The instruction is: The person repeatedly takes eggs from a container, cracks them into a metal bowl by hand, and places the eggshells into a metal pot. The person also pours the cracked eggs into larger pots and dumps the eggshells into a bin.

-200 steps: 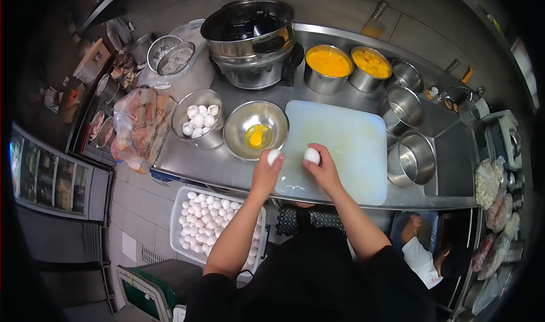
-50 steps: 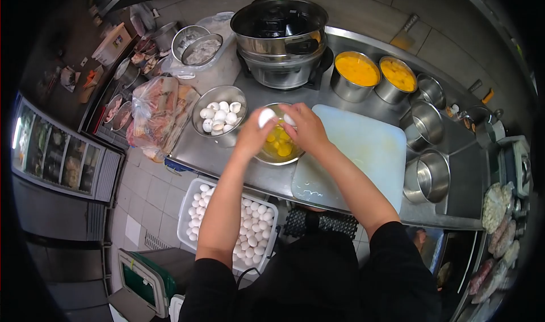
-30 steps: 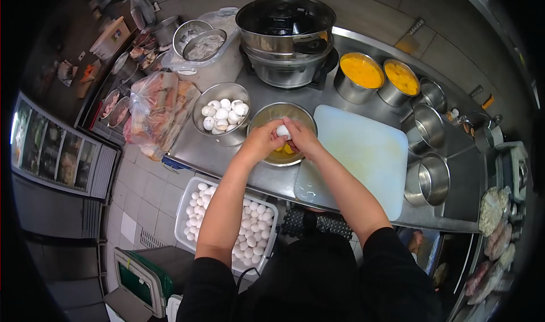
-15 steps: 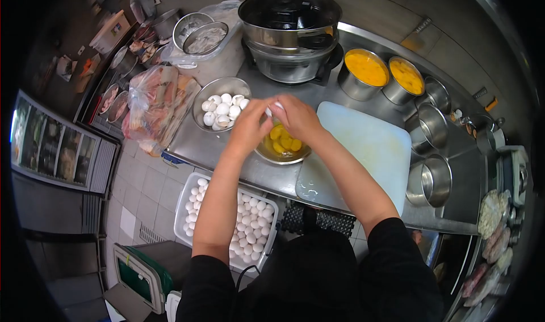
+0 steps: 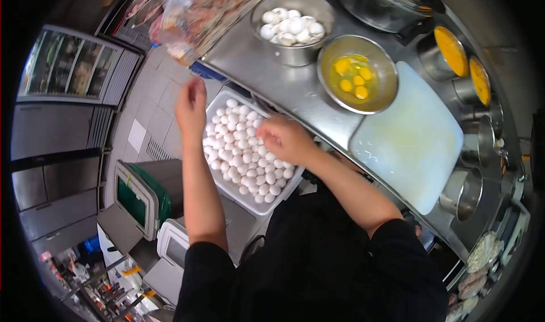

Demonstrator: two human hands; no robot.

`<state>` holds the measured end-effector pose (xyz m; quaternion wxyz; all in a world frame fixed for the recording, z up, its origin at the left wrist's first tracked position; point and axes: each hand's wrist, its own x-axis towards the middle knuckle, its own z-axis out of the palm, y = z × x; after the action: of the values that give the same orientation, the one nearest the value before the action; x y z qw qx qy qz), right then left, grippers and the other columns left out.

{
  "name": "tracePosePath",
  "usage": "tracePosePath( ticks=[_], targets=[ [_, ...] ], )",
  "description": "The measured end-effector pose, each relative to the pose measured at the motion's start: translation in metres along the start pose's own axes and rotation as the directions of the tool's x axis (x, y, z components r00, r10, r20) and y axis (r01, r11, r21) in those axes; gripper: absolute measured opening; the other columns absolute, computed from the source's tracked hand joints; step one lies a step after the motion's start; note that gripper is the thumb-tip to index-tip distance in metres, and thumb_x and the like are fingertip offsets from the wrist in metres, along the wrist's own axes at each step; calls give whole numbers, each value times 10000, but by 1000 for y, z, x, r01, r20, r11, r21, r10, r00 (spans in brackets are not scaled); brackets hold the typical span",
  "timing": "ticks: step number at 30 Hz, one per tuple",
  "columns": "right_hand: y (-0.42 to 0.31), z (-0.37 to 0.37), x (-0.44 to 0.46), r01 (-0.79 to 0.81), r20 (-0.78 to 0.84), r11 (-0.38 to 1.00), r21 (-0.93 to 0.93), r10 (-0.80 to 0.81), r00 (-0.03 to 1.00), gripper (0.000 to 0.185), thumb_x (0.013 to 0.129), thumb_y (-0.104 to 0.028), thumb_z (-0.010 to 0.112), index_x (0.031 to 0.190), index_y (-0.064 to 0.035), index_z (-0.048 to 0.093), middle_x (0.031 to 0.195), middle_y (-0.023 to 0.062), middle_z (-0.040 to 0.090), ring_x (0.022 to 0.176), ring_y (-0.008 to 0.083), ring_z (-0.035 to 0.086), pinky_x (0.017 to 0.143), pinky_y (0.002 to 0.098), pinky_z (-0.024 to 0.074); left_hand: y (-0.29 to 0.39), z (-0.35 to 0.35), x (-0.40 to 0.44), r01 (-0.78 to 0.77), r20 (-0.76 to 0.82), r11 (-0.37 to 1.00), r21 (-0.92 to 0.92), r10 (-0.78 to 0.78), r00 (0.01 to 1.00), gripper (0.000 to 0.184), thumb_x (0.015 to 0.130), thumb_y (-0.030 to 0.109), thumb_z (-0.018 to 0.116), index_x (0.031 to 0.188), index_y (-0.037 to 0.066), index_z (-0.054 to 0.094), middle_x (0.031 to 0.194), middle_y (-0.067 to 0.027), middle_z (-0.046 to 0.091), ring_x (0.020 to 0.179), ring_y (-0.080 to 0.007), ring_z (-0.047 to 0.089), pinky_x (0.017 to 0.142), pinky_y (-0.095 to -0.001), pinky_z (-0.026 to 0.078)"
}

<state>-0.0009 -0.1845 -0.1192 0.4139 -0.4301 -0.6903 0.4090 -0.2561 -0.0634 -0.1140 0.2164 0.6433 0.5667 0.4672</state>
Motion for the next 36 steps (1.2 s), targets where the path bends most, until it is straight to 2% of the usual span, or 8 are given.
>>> tracePosePath(
  ticks=[4, 10, 15, 20, 26, 30, 32, 36],
  targets=[
    [147, 104, -76, -452, 232, 735, -505, 620, 750, 244, 944, -233, 568, 1126, -116, 680, 1144, 167, 661, 1015, 370, 651, 884, 487, 517, -129, -15, -137, 281, 184, 853, 439, -392, 901, 253, 902, 228, 692, 1104, 76, 682, 927, -140, 702, 863, -310, 688, 768, -402, 527],
    [231, 236, -81, -124, 148, 926, -355, 187, 971, 368, 874, -140, 585, 1241, -115, 587, 1238, 168, 594, 1043, 366, 636, 874, 493, 518, -210, 27, -253, 129, 339, 709, 693, -478, 810, 446, 788, 189, 768, 1201, 108, 620, 1129, -167, 648, 1050, -350, 634, 871, -452, 523],
    [241, 269, -50, -164, 311, 897, -410, 307, 899, 402, 823, -76, 632, 1217, -56, 558, 1230, 155, 569, 1064, 370, 608, 887, 477, 515, -215, 37, -253, 114, 337, 670, 733, -504, 795, 488, 770, 224, 767, 1201, 80, 588, 1133, -212, 607, 1025, -390, 624, 847, -502, 520],
    [202, 234, -73, -378, 161, 869, -321, 443, 882, 495, 744, -108, 743, 1191, -40, 539, 1221, 183, 567, 1038, 394, 613, 876, 473, 521, -228, 14, -274, 527, 313, 846, 84, -525, 792, 461, 852, 167, 675, 1280, 68, 536, 1091, -151, 630, 957, -300, 659, 790, -405, 546],
    [70, 82, -146, -515, 24, 857, -6, 515, 857, 556, 746, -113, 744, 1262, -51, 546, 1197, 172, 582, 1123, 363, 592, 946, 405, 498, -61, 34, -236, 878, 762, -49, -477, -521, 385, 470, 861, 40, 645, 1305, 98, 504, 1030, -116, 630, 779, -203, 623, 662, -333, 513],
    [5, -38, -189, -357, -189, 904, -234, 318, 929, 513, 772, -100, 738, 1254, -78, 566, 1134, 154, 589, 1080, 314, 602, 935, 394, 500, 25, 90, -211, 842, 826, 454, -292, -324, 461, 407, 889, 153, 682, 1256, 76, 526, 1043, -98, 640, 838, -233, 646, 708, -328, 524],
    [-39, -83, -195, -623, -414, 781, -43, 553, 723, 451, 808, -144, 760, 1201, -63, 556, 1082, 134, 634, 979, 253, 648, 867, 371, 524, 89, 125, -190, 144, 626, 951, -275, 63, 778, 439, 878, 237, 726, 1232, 61, 535, 979, -117, 659, 843, -282, 661, 756, -370, 524],
    [-41, -145, -213, -525, -751, 780, -341, 111, 651, 473, 852, -221, 741, 1256, -43, 571, 1107, 200, 652, 971, 350, 637, 858, 420, 517, 194, 170, -173, 175, 727, 973, -152, -10, 686, 446, 863, 302, 750, 1170, 39, 561, 1051, -184, 637, 951, -352, 637, 844, -411, 510]
  ],
)
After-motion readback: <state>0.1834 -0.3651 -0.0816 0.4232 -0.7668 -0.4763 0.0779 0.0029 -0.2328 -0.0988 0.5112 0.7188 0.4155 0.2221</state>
